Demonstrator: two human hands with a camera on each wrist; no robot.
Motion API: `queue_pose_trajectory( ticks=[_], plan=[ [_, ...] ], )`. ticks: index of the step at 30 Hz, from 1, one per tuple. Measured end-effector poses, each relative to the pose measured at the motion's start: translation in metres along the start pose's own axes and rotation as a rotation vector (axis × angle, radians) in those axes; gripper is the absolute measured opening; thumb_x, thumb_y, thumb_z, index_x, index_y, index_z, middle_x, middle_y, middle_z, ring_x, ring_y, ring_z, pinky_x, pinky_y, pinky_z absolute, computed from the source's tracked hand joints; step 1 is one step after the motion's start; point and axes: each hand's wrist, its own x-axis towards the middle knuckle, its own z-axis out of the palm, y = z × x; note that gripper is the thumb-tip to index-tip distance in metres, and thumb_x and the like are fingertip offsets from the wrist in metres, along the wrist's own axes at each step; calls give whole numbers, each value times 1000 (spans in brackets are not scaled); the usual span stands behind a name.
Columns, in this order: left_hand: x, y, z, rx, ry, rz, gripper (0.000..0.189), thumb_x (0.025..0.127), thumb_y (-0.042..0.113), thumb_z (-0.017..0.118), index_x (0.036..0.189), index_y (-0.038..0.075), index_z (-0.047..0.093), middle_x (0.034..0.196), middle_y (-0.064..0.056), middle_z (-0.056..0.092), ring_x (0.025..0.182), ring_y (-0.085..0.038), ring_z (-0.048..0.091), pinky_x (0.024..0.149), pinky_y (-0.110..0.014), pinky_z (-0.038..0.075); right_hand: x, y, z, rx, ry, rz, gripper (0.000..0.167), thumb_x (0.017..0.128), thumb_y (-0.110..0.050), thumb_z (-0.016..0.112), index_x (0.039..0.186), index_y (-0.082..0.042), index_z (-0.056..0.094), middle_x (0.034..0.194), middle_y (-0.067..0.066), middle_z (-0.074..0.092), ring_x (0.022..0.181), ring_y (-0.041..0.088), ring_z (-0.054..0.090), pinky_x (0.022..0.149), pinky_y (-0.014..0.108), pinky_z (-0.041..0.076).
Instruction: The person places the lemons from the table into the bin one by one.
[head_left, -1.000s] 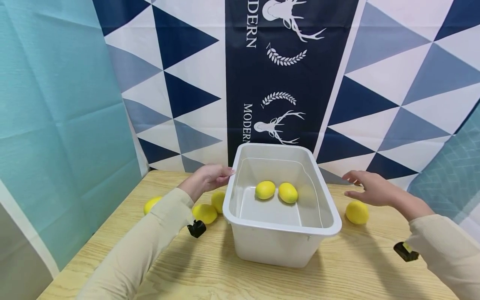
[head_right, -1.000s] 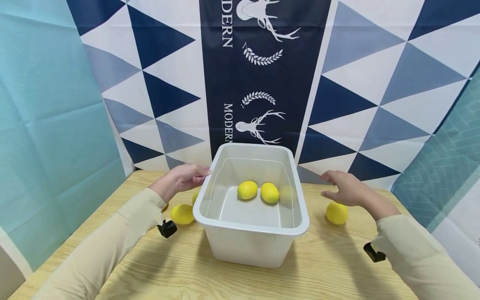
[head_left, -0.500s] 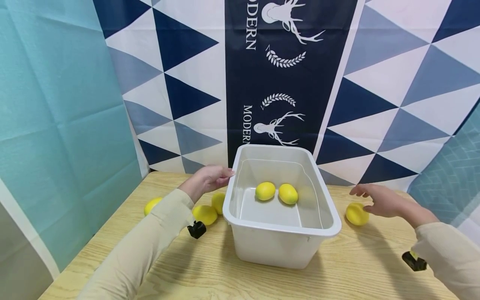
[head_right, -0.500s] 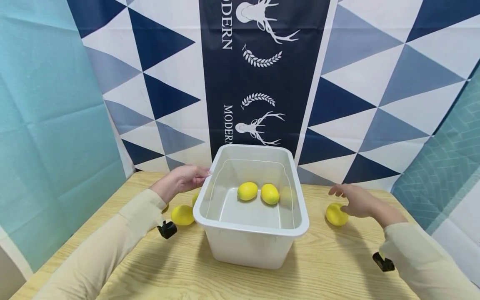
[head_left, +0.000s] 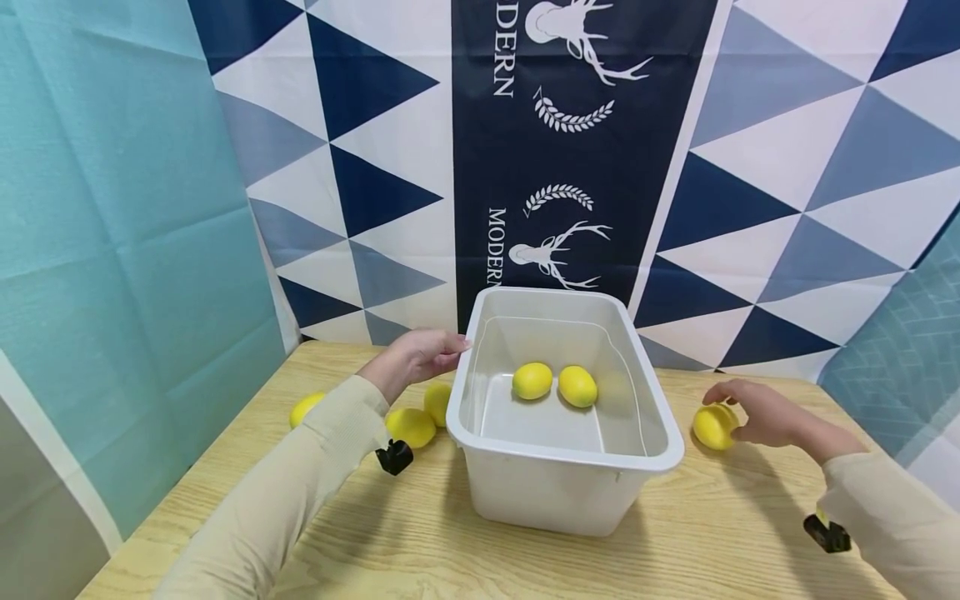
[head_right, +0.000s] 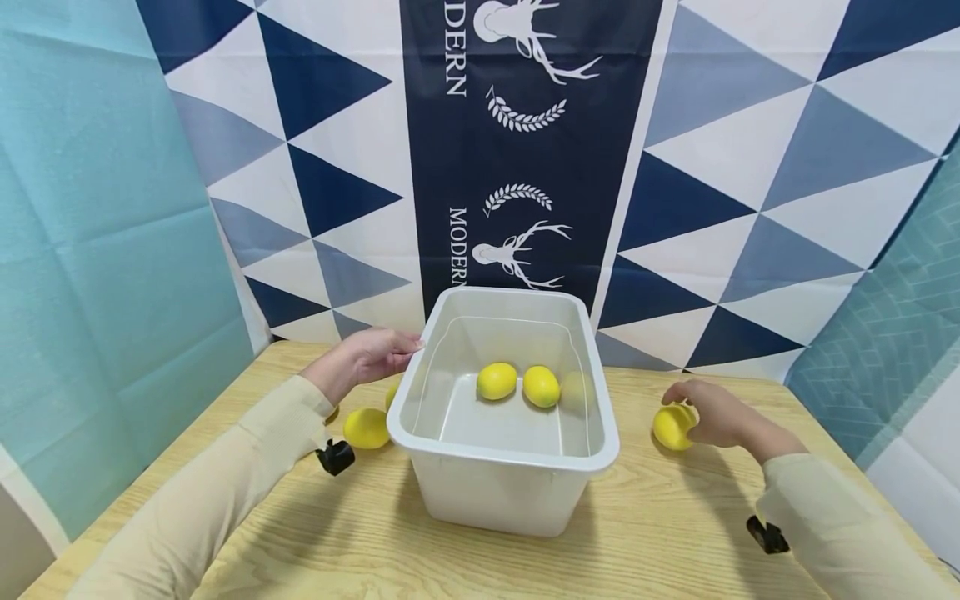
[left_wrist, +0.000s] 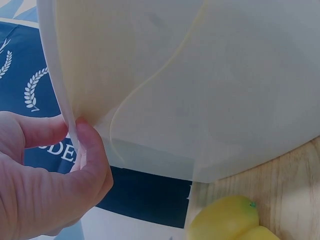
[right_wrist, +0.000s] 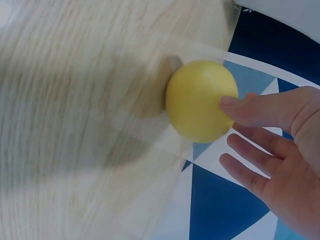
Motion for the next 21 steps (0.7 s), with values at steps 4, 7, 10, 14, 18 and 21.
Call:
queue_pose_trajectory(
  ticks=[4, 7, 10, 14, 18, 21],
  plan=[
    [0, 0, 0, -1, 2, 2, 42, 91, 3, 59, 132, -2, 52, 132, -13, 51, 94, -17, 56, 106, -29, 47, 2, 0, 6, -14, 33, -20, 41, 61, -5, 84, 97, -3, 65, 93, 7, 67, 83, 28, 61, 73, 38, 55],
    [0, 0, 1, -10, 4, 2, 42, 92, 3, 59, 133, -1, 52, 134, -13, 51, 97, -18, 56, 106, -29, 47, 5, -3, 8, -9, 23, 9, 38, 64, -8, 83, 97, -3, 65, 94, 8, 68, 85, 29, 61, 76, 43, 54],
    [0, 1, 1, -19, 8, 1, 42, 92, 2, 59, 133, -1, 52, 136, -13, 51, 98, -18, 56, 106, -29, 47, 9, -7, 9, 1, 3, 37, 35, 67, -9, 82, 97, -2, 66, 94, 9, 68, 87, 29, 61, 78, 47, 54],
    [0, 0, 0, -22, 5, 5, 42, 92, 2, 58, 133, -1, 51, 137, -14, 50, 98, -18, 56, 106, -29, 47, 14, -8, 10, 22, -10, 59, 31, 71, -11, 80, 96, -1, 65, 93, 11, 67, 85, 28, 60, 78, 50, 54],
    [0, 0, 0, -17, 12, 7, 42, 91, 2, 59, 132, 0, 52, 135, -13, 51, 99, -18, 56, 105, -28, 47, 19, -7, 12, 30, -27, 91, 30, 74, -14, 78, 97, 1, 65, 92, 13, 67, 83, 28, 60, 78, 51, 54],
    [0, 0, 0, -2, 23, 5, 41, 90, 3, 61, 131, 1, 54, 133, -11, 53, 99, -18, 58, 103, -27, 49, 21, -6, 12, 37, -46, 116, 30, 76, -15, 77, 97, 2, 65, 92, 15, 66, 83, 29, 60, 78, 52, 54]
  ],
)
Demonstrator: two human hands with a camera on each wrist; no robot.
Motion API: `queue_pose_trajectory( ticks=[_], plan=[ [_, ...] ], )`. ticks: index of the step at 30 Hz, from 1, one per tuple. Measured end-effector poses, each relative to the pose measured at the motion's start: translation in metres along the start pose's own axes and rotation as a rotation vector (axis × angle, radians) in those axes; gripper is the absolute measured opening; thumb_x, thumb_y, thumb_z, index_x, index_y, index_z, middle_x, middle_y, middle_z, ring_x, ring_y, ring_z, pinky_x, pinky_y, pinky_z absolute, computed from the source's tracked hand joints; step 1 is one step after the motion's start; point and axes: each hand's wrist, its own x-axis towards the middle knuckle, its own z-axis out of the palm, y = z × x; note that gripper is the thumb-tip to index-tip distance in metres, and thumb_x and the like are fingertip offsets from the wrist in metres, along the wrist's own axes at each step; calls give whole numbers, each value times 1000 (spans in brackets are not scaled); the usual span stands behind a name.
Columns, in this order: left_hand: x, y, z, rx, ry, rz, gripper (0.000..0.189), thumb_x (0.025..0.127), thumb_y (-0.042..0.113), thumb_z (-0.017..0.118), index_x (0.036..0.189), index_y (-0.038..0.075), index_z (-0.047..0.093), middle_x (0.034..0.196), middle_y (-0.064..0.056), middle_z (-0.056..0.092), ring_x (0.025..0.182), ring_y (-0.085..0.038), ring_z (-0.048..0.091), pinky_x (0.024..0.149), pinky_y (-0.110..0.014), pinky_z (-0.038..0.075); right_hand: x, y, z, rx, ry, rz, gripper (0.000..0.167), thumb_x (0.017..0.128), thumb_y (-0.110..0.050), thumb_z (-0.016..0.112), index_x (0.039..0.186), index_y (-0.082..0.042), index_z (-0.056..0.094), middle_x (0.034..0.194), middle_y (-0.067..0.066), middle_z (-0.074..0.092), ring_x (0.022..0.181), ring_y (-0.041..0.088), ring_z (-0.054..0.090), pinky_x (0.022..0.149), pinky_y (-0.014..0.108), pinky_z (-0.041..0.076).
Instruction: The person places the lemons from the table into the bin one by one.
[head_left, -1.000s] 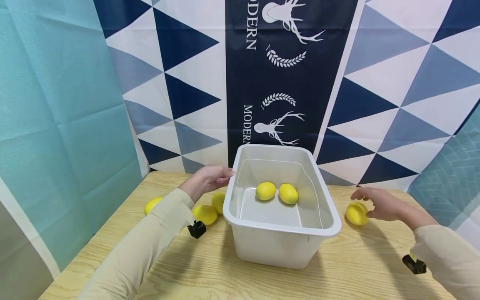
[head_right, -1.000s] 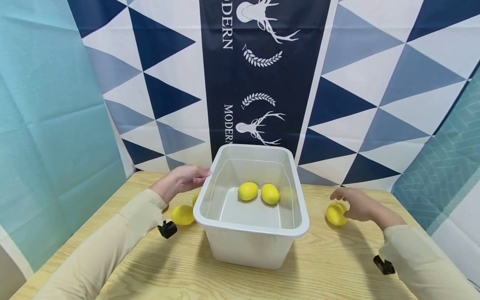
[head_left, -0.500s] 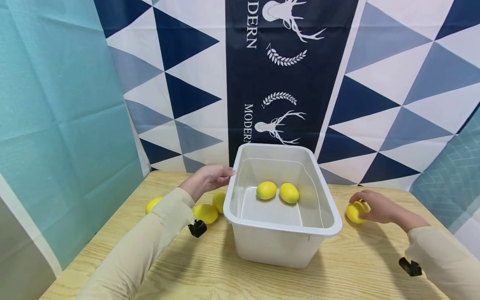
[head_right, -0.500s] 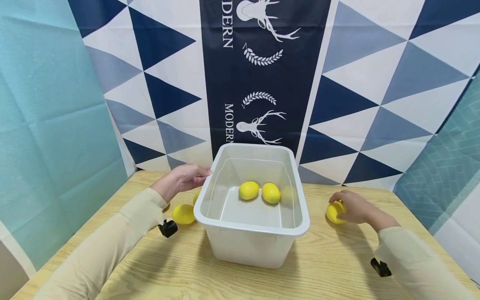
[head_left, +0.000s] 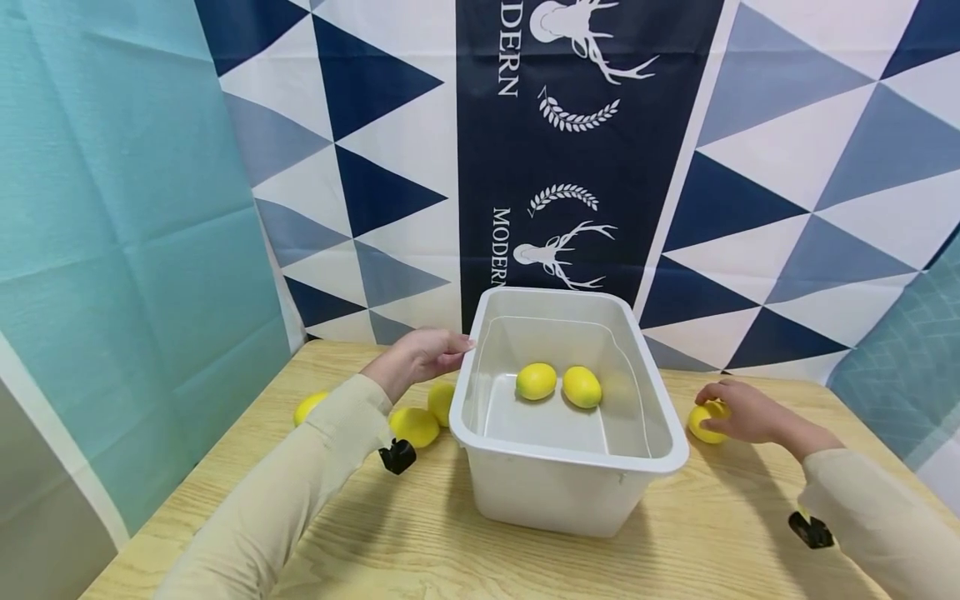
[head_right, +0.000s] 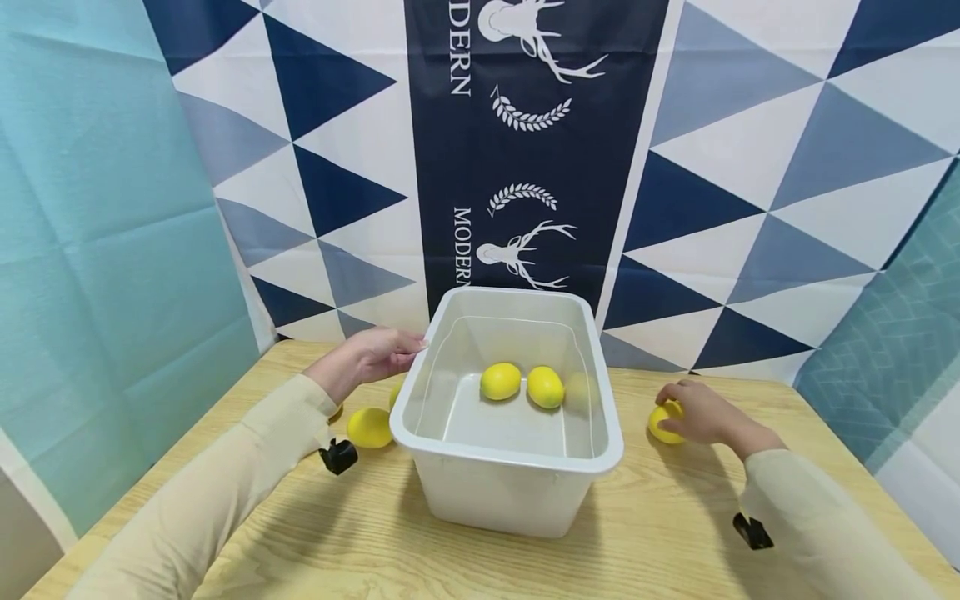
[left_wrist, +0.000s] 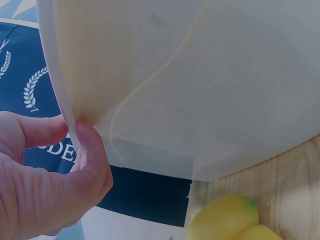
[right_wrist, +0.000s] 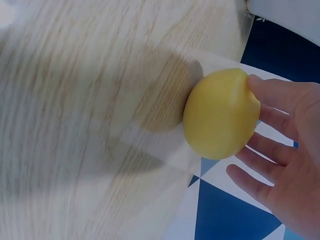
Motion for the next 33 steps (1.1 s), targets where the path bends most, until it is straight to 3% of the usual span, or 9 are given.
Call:
queue_pose_trajectory(
  ticks=[10, 22, 30, 33],
  plan=[
    [1, 2, 2, 12, -1, -3, 42, 92, 3, 59, 133, 0, 52, 136, -14, 51, 96, -18, 56, 106, -29, 47, -1, 3, 1, 4, -13, -14, 27, 78, -19, 76, 97, -3, 66, 93, 8, 68, 84, 25, 60, 77, 47, 54],
    [0, 1, 1, 15, 8, -13, 42, 90, 5, 62, 132, 2, 53, 134, -11, 52, 103, -20, 57, 103, -28, 49, -8, 9, 4, 6, -60, -48, 36, 76, -29, 78, 100, -6, 66, 95, 3, 68, 83, 19, 60, 77, 42, 54],
    [-1, 0, 2, 26, 9, -5, 42, 90, 5, 62, 131, 2, 54, 133, -11, 52, 100, -20, 57, 103, -27, 49, -14, 6, 3, 30, -115, 8, 38, 81, -31, 74, 102, -2, 64, 98, 10, 68, 88, 29, 63, 78, 50, 54],
    [-1, 0, 2, 24, 9, -3, 42, 90, 5, 62, 131, 2, 54, 132, -11, 52, 99, -19, 57, 103, -27, 49, -16, 5, 2, 30, -163, 38, 40, 82, -33, 73, 104, -2, 62, 99, 11, 67, 86, 25, 60, 76, 45, 52]
  ],
)
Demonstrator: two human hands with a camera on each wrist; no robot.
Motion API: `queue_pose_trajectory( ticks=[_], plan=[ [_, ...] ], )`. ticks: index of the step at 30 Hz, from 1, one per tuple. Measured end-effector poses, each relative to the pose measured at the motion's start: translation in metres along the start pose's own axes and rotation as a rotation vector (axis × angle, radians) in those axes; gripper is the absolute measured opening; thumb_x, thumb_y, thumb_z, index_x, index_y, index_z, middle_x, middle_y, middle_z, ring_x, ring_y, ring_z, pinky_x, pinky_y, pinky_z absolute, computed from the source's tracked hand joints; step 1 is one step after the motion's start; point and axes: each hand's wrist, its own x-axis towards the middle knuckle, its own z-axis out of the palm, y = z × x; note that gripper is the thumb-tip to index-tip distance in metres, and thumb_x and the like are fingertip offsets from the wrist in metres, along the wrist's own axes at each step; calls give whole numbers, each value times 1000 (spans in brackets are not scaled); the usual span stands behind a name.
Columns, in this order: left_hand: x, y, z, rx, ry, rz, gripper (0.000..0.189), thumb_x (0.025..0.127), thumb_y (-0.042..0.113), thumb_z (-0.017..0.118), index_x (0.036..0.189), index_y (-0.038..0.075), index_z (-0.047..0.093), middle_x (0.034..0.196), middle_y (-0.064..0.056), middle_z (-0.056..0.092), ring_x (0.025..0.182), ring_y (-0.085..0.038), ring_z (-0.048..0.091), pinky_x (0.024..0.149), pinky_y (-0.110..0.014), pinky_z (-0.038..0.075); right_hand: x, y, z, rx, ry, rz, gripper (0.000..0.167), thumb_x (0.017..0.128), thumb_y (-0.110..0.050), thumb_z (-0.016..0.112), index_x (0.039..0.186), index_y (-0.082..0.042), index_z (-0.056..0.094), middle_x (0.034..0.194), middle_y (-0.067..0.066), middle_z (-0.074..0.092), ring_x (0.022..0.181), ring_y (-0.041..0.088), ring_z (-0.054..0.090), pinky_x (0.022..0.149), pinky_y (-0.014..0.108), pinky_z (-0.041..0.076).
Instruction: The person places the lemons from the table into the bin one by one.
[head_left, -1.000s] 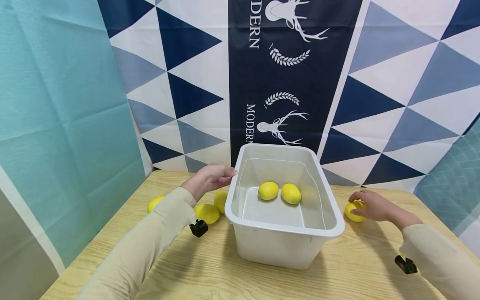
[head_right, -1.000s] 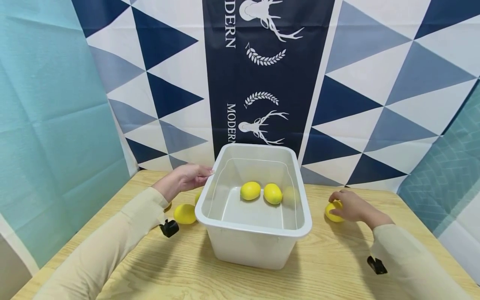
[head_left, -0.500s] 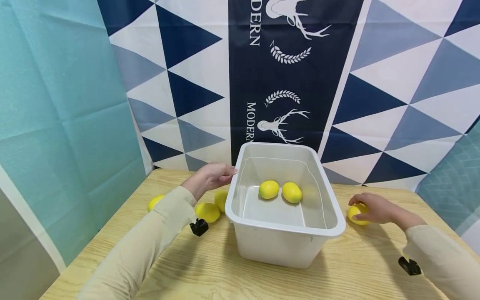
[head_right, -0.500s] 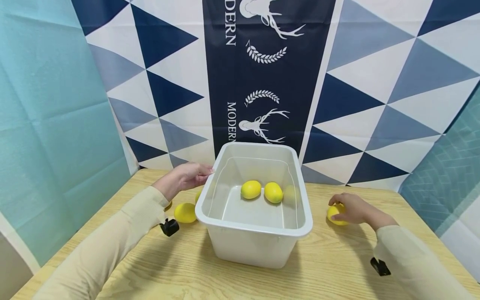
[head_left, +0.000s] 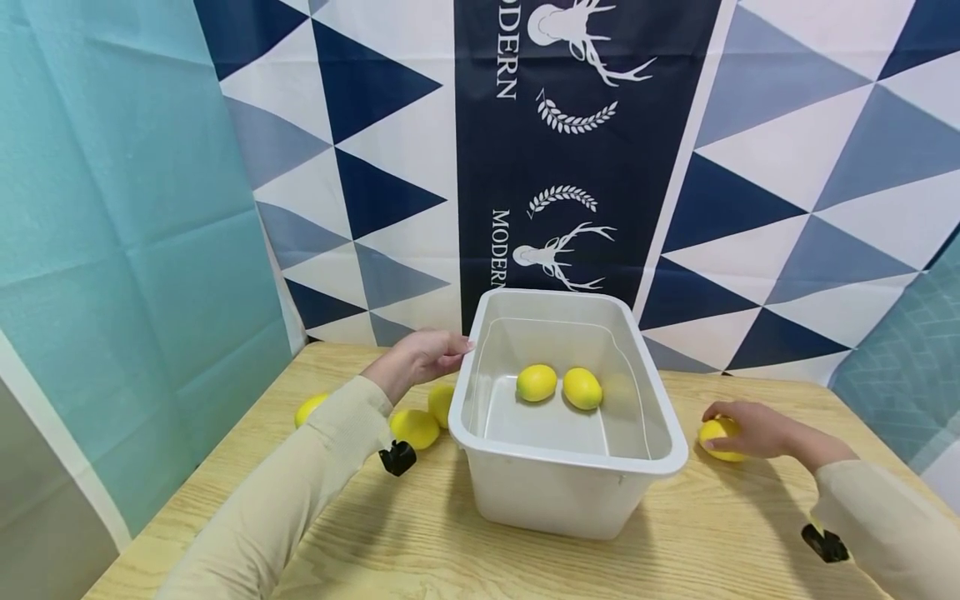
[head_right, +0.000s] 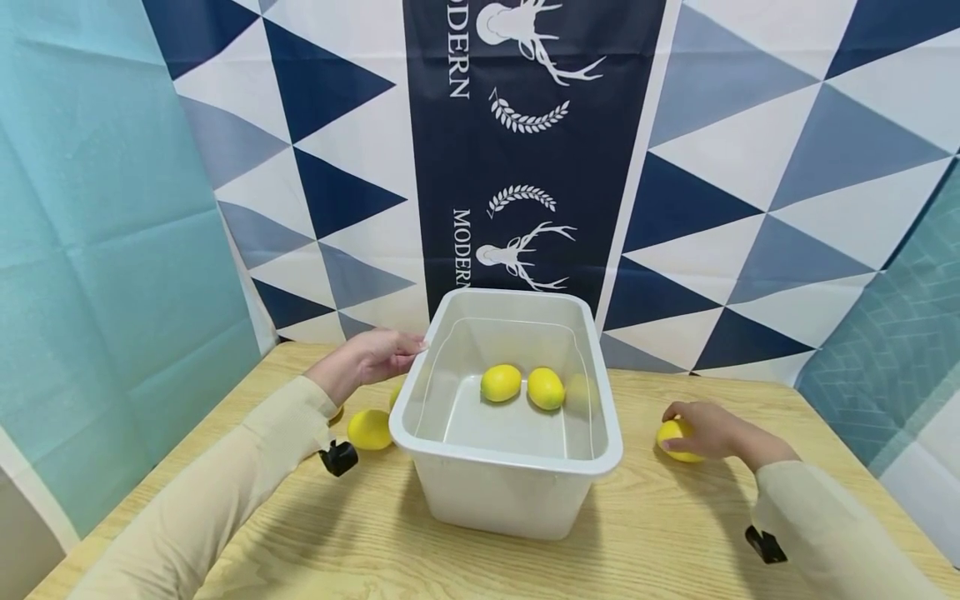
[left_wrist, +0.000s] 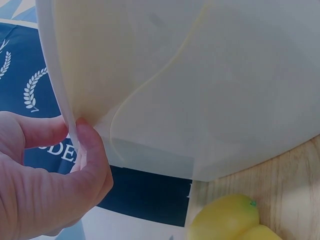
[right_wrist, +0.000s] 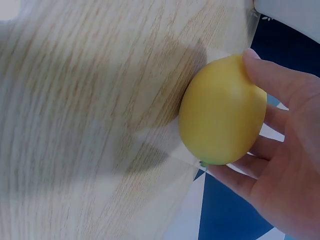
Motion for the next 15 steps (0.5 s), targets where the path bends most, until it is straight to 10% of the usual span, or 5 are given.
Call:
queue_pose_trajectory(
  ticks=[15],
  plan=[
    [-1, -1, 1, -7, 12, 4, 39, 90, 4, 62, 128, 1, 55, 127, -11, 54, 96, -19, 57, 103, -28, 49, -15, 1, 2, 8, -8, -54, 50, 72, -35, 81, 106, -6, 59, 97, 2, 63, 80, 10, 48, 69, 29, 43]
  ],
)
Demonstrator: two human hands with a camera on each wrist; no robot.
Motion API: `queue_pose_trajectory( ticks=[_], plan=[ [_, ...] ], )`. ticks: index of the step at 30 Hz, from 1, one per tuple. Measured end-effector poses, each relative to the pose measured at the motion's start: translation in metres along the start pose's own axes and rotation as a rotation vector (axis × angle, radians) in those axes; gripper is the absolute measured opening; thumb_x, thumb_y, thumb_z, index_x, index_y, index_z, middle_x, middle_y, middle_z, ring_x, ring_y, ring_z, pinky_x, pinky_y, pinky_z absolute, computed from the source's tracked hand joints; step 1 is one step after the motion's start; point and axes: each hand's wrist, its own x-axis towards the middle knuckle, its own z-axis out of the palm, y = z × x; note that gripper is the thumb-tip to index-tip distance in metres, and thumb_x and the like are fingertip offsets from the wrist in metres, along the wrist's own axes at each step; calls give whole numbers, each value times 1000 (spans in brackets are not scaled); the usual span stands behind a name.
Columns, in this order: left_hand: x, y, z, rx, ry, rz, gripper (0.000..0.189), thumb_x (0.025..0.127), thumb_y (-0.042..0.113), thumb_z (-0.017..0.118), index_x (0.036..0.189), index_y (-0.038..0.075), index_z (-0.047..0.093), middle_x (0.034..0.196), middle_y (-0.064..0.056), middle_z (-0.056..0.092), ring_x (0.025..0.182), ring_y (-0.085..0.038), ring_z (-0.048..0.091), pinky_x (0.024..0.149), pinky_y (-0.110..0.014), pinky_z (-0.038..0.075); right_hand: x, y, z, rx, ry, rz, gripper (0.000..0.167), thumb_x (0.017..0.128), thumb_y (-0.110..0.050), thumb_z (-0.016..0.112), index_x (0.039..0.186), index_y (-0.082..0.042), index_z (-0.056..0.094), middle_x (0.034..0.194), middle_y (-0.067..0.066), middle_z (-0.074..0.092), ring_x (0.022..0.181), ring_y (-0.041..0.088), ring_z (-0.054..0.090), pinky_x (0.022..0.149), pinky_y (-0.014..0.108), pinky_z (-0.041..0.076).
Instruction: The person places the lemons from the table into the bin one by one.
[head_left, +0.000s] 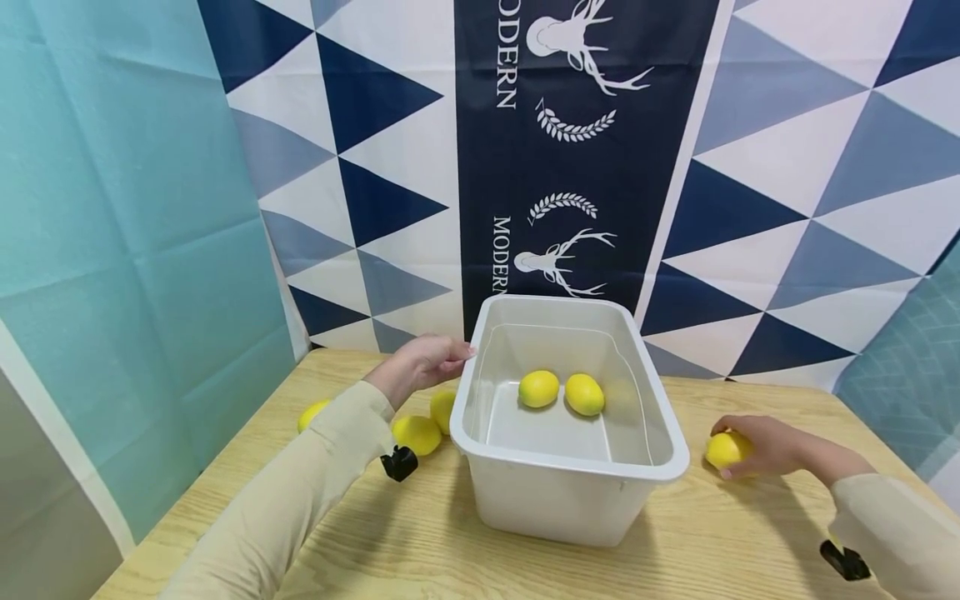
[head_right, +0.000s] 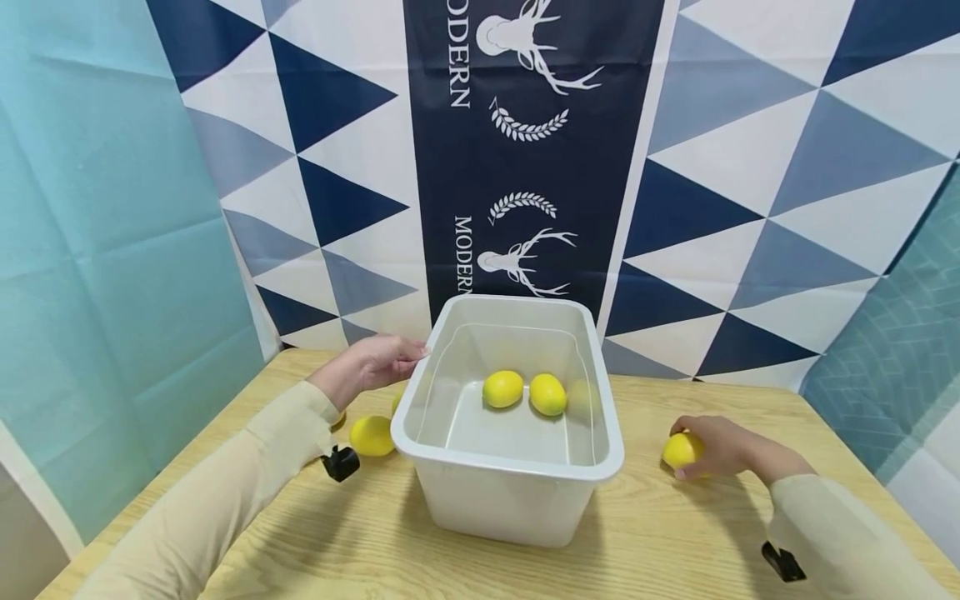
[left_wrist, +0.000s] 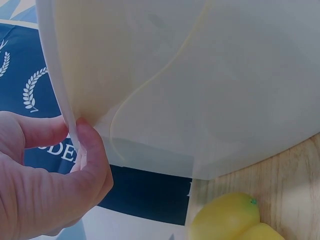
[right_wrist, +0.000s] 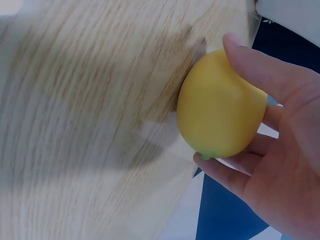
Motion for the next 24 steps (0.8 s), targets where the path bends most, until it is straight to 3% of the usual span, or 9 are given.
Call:
queue_pose_trajectory(
  ticks=[24],
  plan=[
    [2, 0, 0, -6, -13, 3, 41, 91, 2, 60, 131, -1, 53, 129, -13, 53, 93, -18, 57, 103, -29, 49, 2, -4, -8, 30, -84, -39, 42, 64, -19, 81, 98, -12, 58, 89, -6, 56, 76, 4, 43, 65, 22, 36]
  ],
)
